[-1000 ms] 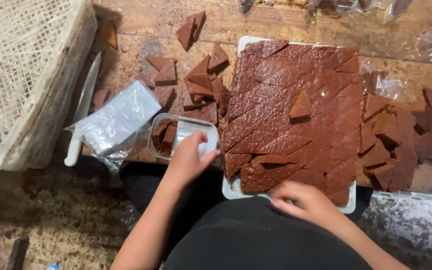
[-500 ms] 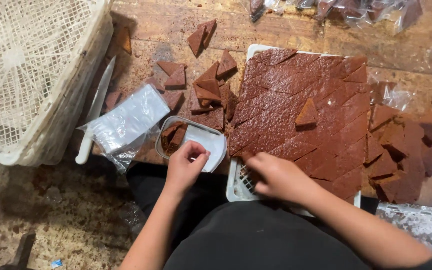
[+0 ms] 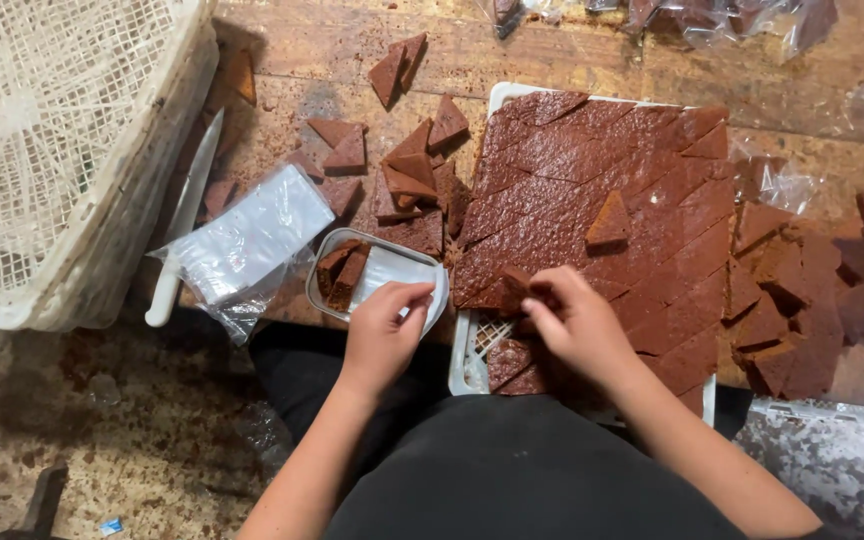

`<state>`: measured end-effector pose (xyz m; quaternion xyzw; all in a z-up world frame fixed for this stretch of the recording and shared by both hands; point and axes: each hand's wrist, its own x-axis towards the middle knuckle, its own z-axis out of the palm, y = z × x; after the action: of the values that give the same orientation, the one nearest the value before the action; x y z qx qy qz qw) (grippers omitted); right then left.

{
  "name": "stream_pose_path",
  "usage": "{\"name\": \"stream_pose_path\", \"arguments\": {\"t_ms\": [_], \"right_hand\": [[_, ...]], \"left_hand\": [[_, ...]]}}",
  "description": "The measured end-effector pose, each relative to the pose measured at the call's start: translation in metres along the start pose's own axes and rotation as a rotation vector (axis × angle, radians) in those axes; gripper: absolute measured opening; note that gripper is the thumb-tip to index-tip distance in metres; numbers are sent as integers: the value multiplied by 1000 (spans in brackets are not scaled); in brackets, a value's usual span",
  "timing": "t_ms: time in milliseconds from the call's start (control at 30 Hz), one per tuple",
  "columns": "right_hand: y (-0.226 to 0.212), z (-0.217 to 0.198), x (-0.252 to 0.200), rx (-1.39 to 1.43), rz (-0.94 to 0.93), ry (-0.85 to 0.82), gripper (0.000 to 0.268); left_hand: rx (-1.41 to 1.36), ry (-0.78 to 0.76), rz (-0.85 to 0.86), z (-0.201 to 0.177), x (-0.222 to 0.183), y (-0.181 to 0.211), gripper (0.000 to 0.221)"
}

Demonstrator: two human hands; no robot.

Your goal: Arranging and sorting pieces of brown food product onto a plastic tray and into a container

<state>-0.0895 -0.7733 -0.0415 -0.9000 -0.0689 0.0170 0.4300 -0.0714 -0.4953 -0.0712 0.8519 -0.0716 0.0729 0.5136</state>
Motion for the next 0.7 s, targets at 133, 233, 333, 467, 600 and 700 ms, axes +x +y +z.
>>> {"name": "stream_pose_path", "arguments": {"t_ms": [133,233,333,467,600,700], "right_hand": [[-47,-22,-2,342,-319,280,13],[-41,-21,9,229,-387,259,21],[-17,-21,12,101,-216,110,20],[-2,-40,-1,-428,-47,-432,73],[40,-37,-12,-267,-23,-211,33],[16,-45,-14,142,-22,86,32]], "left_hand": [[6,-149,200,3,9,26,43],[57,-324,137,1,17,55,61],[141,-312,102,7,16,51,62],[94,-257,82,2,9,35,58],[40,-185,88,1,-1,29,53],[74,-222,99,4,2,37,50]]}}
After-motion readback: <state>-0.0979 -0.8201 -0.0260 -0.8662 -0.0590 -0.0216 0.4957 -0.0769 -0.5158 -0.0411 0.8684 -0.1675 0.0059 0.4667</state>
